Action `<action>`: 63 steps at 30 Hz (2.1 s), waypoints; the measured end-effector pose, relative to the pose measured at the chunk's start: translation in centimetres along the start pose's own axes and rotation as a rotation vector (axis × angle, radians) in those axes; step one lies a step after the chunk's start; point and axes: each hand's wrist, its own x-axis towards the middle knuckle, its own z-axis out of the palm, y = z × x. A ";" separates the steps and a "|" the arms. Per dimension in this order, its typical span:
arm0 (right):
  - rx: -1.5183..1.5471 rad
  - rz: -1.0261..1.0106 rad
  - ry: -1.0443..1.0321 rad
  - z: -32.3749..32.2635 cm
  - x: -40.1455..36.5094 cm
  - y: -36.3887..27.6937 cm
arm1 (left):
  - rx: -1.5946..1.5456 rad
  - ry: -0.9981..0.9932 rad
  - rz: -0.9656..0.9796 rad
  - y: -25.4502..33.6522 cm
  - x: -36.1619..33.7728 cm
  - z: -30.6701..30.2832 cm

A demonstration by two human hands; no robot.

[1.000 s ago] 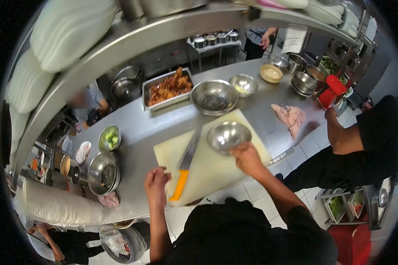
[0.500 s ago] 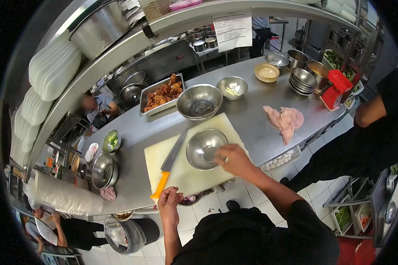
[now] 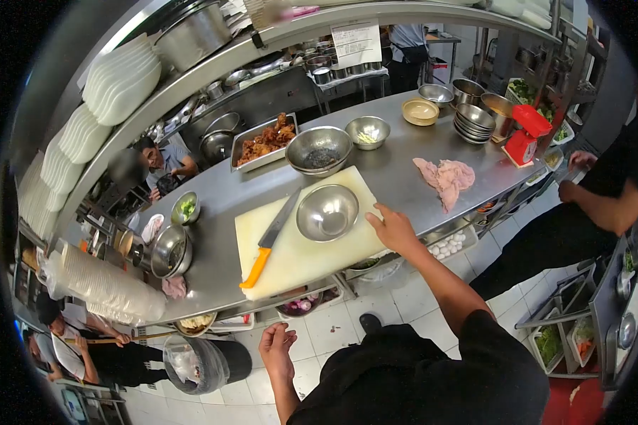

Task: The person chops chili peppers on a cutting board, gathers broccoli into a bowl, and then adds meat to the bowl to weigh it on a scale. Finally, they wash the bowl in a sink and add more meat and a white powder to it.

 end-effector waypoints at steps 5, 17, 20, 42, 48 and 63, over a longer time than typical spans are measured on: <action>0.021 0.158 -0.082 3.0 3.5 0.4 | -0.001 -0.017 -0.024 -1.9 -3.0 -0.8; 0.287 0.256 -0.258 5.0 8.1 1.4 | 0.084 0.119 0.020 -3.0 -7.4 0.9; 0.307 0.209 -0.280 1.8 8.5 3.5 | 0.104 0.120 0.034 -3.5 -6.8 4.8; 0.054 -0.424 -0.407 -26.3 14.4 23.5 | -0.155 -0.465 -0.352 -8.7 0.5 44.9; 0.178 0.321 -0.105 -37.5 15.0 25.7 | -0.009 -0.742 -0.328 -7.8 2.7 51.6; 0.195 0.617 0.132 -54.9 4.7 38.2 | 0.122 -0.852 -0.310 -11.7 -6.1 62.8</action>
